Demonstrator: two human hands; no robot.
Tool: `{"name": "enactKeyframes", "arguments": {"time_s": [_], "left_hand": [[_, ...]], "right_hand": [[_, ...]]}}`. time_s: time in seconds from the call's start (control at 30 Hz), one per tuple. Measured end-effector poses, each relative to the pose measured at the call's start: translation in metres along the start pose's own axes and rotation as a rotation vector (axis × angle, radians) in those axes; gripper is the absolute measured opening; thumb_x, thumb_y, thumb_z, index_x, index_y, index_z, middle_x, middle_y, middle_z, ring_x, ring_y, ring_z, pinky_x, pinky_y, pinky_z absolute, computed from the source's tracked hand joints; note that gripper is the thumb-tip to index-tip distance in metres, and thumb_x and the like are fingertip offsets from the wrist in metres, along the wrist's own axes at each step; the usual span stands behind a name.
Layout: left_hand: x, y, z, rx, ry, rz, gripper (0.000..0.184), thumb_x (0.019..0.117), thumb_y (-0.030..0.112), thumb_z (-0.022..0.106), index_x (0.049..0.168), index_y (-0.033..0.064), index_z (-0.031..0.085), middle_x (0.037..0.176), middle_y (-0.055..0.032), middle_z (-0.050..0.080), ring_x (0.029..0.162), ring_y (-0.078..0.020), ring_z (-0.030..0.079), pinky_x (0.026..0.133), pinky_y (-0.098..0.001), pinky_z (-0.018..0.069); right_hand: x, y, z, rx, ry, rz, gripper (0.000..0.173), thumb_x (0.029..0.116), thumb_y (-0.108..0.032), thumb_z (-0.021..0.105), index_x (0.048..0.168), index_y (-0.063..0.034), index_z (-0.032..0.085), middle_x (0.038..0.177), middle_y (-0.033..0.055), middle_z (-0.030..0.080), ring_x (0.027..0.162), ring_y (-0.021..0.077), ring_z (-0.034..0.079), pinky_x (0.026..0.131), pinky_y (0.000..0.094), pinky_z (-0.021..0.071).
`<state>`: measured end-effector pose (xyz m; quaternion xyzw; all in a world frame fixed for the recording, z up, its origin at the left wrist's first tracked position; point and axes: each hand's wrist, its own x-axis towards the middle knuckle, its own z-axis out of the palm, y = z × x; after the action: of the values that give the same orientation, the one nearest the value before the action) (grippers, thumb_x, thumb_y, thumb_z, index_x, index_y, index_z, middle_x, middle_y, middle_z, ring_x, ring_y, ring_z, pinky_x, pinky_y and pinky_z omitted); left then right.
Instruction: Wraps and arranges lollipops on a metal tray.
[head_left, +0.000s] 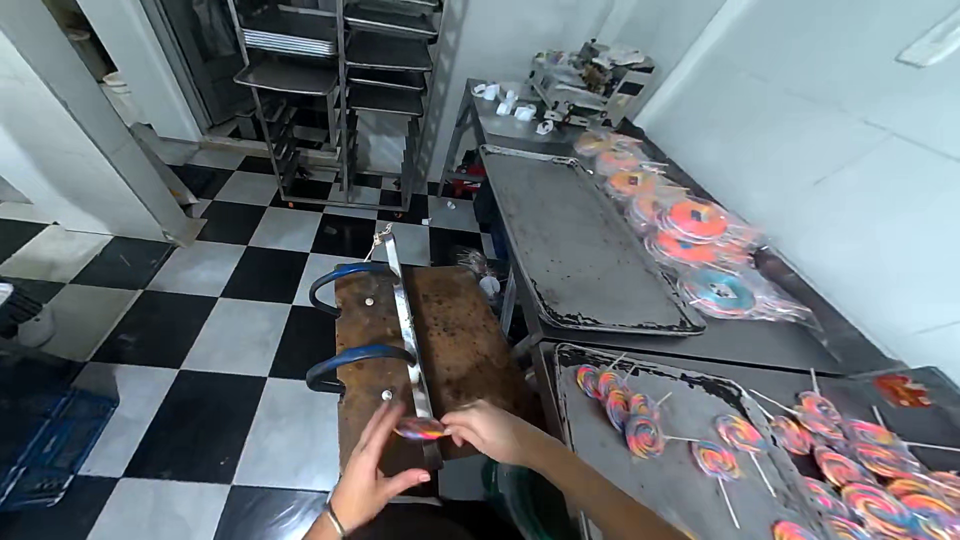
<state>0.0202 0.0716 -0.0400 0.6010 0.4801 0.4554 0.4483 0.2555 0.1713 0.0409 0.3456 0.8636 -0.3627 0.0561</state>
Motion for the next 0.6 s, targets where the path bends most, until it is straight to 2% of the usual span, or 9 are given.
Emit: {"name": "enactKeyframes", "arguments": {"time_s": [0.07,0.13,0.2,0.3,0.37,0.4,0.5,0.53,0.6], "left_hand": [[0.016,-0.036,-0.004,0.174,0.135,-0.026,0.030,0.0950,0.031,0.071,0.108,0.0047,0.077,0.111,-0.0108,0.075,0.107,-0.0219,0.071,0.098,-0.0430,0.0560],[0.043,-0.064,-0.001,-0.034,0.188,-0.392,0.033,0.1036,0.029,0.061,0.095,0.0002,0.074,0.088,-0.0101,0.073,0.083,-0.0164,0.070,0.083,-0.0381,0.0576],[0.064,-0.083,0.008,-0.409,0.285,-0.666,0.031,0.1045,0.021,0.060,0.102,-0.0079,0.070,0.084,-0.0112,0.071,0.073,-0.0118,0.067,0.074,-0.0276,0.0575],[0.066,-0.086,0.020,-1.045,0.470,-0.803,0.027,0.1090,0.011,0.043,0.127,-0.0060,0.053,0.103,-0.0125,0.069,0.084,-0.0110,0.069,0.077,-0.0219,0.0576],[0.058,-0.088,0.021,-0.991,0.360,-0.743,0.034,0.1109,0.019,0.044,0.134,-0.0046,0.053,0.113,-0.0119,0.072,0.094,-0.0113,0.072,0.085,-0.0233,0.0586],[0.056,-0.091,0.022,-0.825,0.310,-0.753,0.032,0.1091,0.019,0.050,0.125,-0.0064,0.060,0.102,-0.0115,0.074,0.084,-0.0112,0.072,0.076,-0.0241,0.0599],[0.068,-0.086,0.022,-0.647,0.361,-0.828,0.026,0.1073,0.019,0.050,0.100,-0.0006,0.065,0.065,-0.0005,0.059,0.046,-0.0031,0.050,0.042,-0.0170,0.0418],[0.075,-0.084,0.020,-0.760,0.402,-0.791,0.024,0.1072,0.018,0.045,0.099,0.0034,0.062,0.069,0.0018,0.064,0.050,0.0003,0.055,0.044,-0.0139,0.0453],[0.075,-0.085,0.015,-0.785,0.286,-0.684,0.033,0.1116,0.031,0.038,0.123,0.0082,0.059,0.099,0.0016,0.075,0.079,0.0001,0.070,0.066,-0.0148,0.0575]], "right_hand": [[0.031,-0.003,-0.005,0.128,-0.164,0.257,0.040,0.1113,-0.029,0.044,0.119,0.0025,0.069,0.098,0.0165,0.071,0.077,0.0252,0.066,0.079,0.0436,0.0549],[0.067,0.002,-0.003,0.135,-0.047,0.560,0.048,0.1017,-0.045,0.062,0.113,0.0006,0.072,0.097,0.0163,0.073,0.083,0.0293,0.069,0.083,0.0500,0.0554],[0.093,0.012,0.002,0.048,0.110,0.762,0.060,0.0869,-0.053,0.078,0.119,-0.0030,0.069,0.105,0.0173,0.073,0.099,0.0335,0.070,0.092,0.0557,0.0538],[0.099,0.011,0.002,0.023,0.170,0.830,0.082,0.0858,-0.051,0.080,0.144,-0.0030,0.047,0.123,0.0220,0.067,0.117,0.0393,0.064,0.102,0.0584,0.0485],[0.096,0.012,0.006,0.065,0.224,0.771,0.077,0.0900,-0.044,0.078,0.146,-0.0042,0.042,0.117,0.0241,0.068,0.114,0.0426,0.065,0.099,0.0594,0.0505],[0.094,0.012,0.009,0.077,0.241,0.746,0.075,0.0917,-0.042,0.077,0.147,-0.0053,0.041,0.116,0.0243,0.069,0.114,0.0436,0.066,0.099,0.0599,0.0506],[0.094,0.006,0.015,0.070,0.284,0.697,0.071,0.0934,-0.039,0.075,0.146,-0.0039,0.044,0.114,0.0252,0.069,0.112,0.0448,0.066,0.100,0.0619,0.0493],[0.095,0.005,0.016,0.084,0.301,0.696,0.070,0.0939,-0.040,0.074,0.146,-0.0033,0.045,0.114,0.0258,0.070,0.113,0.0452,0.066,0.101,0.0628,0.0484],[0.086,0.013,0.024,0.144,0.369,0.662,0.066,0.0943,-0.041,0.073,0.143,-0.0040,0.048,0.111,0.0258,0.070,0.110,0.0459,0.067,0.096,0.0646,0.0523]]}}
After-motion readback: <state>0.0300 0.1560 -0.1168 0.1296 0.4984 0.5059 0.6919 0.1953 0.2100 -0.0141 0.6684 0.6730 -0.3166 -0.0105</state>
